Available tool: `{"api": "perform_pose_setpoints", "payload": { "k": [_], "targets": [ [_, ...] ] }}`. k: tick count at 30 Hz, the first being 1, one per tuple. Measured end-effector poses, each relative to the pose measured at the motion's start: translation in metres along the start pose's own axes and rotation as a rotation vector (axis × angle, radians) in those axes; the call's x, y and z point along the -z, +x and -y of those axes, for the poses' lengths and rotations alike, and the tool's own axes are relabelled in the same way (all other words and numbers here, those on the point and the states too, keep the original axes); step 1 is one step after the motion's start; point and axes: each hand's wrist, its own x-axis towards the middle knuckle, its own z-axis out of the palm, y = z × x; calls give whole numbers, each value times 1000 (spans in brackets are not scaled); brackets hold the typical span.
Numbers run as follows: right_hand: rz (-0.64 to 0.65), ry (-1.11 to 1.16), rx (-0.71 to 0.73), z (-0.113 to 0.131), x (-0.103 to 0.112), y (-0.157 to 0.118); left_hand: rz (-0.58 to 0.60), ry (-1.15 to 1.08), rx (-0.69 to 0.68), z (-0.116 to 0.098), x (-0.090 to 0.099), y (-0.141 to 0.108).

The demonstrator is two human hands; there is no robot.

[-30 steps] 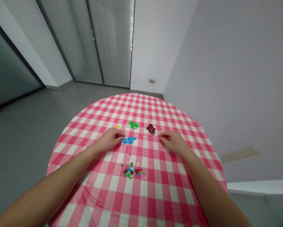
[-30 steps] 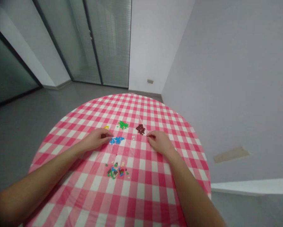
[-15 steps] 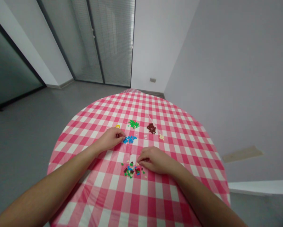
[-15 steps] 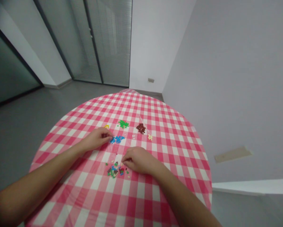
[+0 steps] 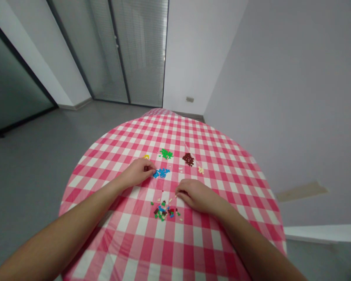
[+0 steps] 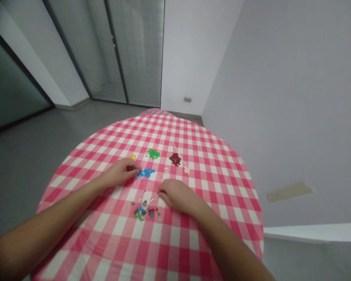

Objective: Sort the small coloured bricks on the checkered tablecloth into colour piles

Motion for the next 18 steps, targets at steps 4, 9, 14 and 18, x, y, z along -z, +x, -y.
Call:
{"api": "perform_pose_setpoints", "payload": {
  "k": [4, 9, 14, 18],
  "targets": [
    [-2, 4, -4, 0, 4, -2, -13, 14, -9, -1, 1, 0],
    [-33, 36, -20, 2, 6, -3, -1, 12, -12, -1, 0, 0],
    [-23, 32, 0, 0, 0, -1, 13, -8, -6, 0, 0, 0],
    [-39, 55, 4, 0, -4, 0, 19, -10, 1, 0, 1, 0]
  ]
}}
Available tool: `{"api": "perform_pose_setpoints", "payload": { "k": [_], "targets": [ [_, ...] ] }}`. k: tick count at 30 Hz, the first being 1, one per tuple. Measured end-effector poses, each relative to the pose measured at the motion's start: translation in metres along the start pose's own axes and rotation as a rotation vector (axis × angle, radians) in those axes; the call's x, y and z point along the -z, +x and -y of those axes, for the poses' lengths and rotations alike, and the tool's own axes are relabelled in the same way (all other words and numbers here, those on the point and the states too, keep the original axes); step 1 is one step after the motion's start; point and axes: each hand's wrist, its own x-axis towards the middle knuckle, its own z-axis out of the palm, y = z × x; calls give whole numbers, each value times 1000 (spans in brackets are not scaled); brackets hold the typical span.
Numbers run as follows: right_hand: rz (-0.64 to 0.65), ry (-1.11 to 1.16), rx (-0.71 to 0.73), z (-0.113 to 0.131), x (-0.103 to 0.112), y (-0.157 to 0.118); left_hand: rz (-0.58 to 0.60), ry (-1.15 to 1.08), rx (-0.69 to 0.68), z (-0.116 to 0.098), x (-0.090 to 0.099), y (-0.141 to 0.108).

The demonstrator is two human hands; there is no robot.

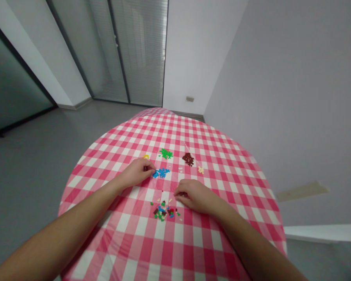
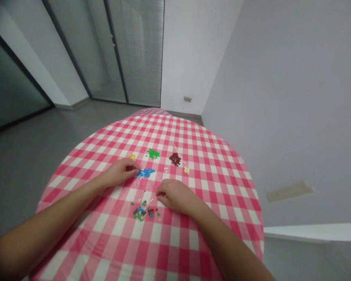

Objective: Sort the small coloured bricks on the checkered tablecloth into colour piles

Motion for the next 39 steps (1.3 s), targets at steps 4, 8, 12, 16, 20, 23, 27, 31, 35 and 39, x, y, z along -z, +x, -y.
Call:
{"api": "perform_pose_setpoints", "payload": {
  "k": [4, 8, 12, 16, 20, 23, 27, 31, 35, 39],
  "targets": [
    [-63, 41, -41, 0, 1, 0, -16, 8, 0, -1, 0, 0],
    [-147, 86, -111, -6, 6, -1, -18, 1, 10, -1, 1, -1],
    [-207, 74, -203, -15, 11, 0, -5, -5, 10, 0, 1, 0],
    [-201, 71, -245, -17, 13, 0, 1, -7, 5, 0, 1, 0],
    [-228, 118, -289, -17, 12, 0, 1, 9, -1, 0, 2, 0],
    [-238, 137, -288, -17, 11, 0, -3, 12, -6, 0, 2, 0],
    [-228, 127, -258, -16, 9, 2, -1, 9, -13, 1, 2, 0],
    [-227, 122, -286, -19, 11, 3, 8, 14, -13, 1, 2, 0],
    [-172, 166, -318, -24, 14, 0, 8, 17, -15, 2, 2, 0],
    [-148, 164, -322, -24, 17, -3, 3, 36, -17, 4, 2, 0]
  ]
}}
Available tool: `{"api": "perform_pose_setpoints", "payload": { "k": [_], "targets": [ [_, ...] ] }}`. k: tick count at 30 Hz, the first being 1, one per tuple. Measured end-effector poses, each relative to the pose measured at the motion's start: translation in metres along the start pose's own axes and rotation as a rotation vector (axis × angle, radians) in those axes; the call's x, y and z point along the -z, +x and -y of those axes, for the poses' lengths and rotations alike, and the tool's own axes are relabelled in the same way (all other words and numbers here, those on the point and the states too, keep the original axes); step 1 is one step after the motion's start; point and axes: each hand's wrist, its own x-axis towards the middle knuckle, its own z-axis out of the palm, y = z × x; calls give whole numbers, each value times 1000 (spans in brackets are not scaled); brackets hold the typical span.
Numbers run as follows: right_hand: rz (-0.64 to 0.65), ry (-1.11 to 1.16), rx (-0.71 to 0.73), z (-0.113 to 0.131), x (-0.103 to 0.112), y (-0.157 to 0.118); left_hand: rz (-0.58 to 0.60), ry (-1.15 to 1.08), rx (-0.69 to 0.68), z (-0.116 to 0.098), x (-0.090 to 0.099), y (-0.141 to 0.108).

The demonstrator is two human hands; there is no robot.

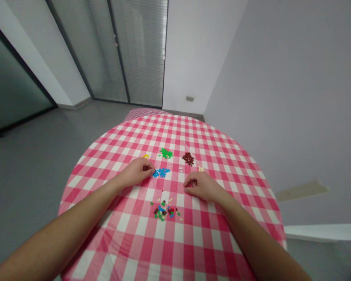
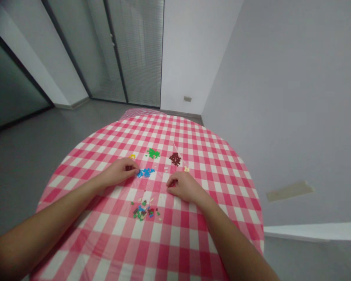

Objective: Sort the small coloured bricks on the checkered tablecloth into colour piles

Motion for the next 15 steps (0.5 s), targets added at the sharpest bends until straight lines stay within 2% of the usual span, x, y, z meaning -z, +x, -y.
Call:
{"api": "perform_pose_setpoints", "payload": {
  "k": [15],
  "targets": [
    [55, 50, -57, -2, 4, -4, -17, -44, 24, 1, 0, -1]
  ]
}}
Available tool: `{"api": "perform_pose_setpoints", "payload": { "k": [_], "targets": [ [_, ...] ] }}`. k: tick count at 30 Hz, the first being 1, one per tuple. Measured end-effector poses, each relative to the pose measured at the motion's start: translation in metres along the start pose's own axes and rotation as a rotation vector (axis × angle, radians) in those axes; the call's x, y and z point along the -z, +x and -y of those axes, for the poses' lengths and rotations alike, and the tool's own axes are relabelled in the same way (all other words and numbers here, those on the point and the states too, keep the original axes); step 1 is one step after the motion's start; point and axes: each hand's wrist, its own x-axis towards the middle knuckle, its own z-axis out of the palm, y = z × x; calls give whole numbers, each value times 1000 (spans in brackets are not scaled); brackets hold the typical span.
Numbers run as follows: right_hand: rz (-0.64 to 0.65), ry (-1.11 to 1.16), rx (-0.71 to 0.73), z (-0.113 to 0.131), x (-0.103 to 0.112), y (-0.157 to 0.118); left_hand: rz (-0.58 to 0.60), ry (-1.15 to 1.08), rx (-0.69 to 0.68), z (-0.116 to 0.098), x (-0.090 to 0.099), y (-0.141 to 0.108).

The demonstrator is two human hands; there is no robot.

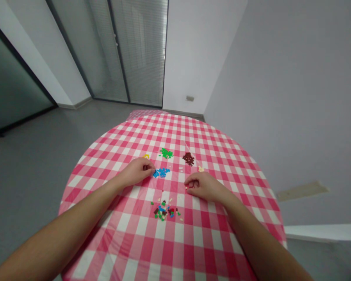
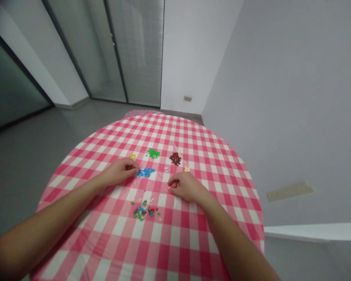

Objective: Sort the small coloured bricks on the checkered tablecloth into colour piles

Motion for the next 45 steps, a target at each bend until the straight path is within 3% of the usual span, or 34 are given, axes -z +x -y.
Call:
{"api": "perform_pose_setpoints", "payload": {
  "k": [7, 16, 23, 31, 37, 41, 45],
  "targets": [
    [-14, -85, 98, 10, -1, -3, 3, -4, 7, -3, 1, -1],
    [35, -38, 33, 7, 0, -3, 10, 2, -3, -1, 0, -1],
    [62, -149, 252, 24, -14, -5, 15, 12, 9, -5, 1, -1],
    [97, -288, 304, 27, -18, -7, 17, 16, 6, 0, 1, -1],
    [-1, -275, 215, 13, 9, -8, 29, 21, 9, -1, 2, -1],
    [50, -270, 138, 1, 15, -6, 31, 41, 15, -3, 3, -1],
    [87, -255, 151, -4, 12, -4, 28, 25, 9, 2, 1, 0]
  ]
}}
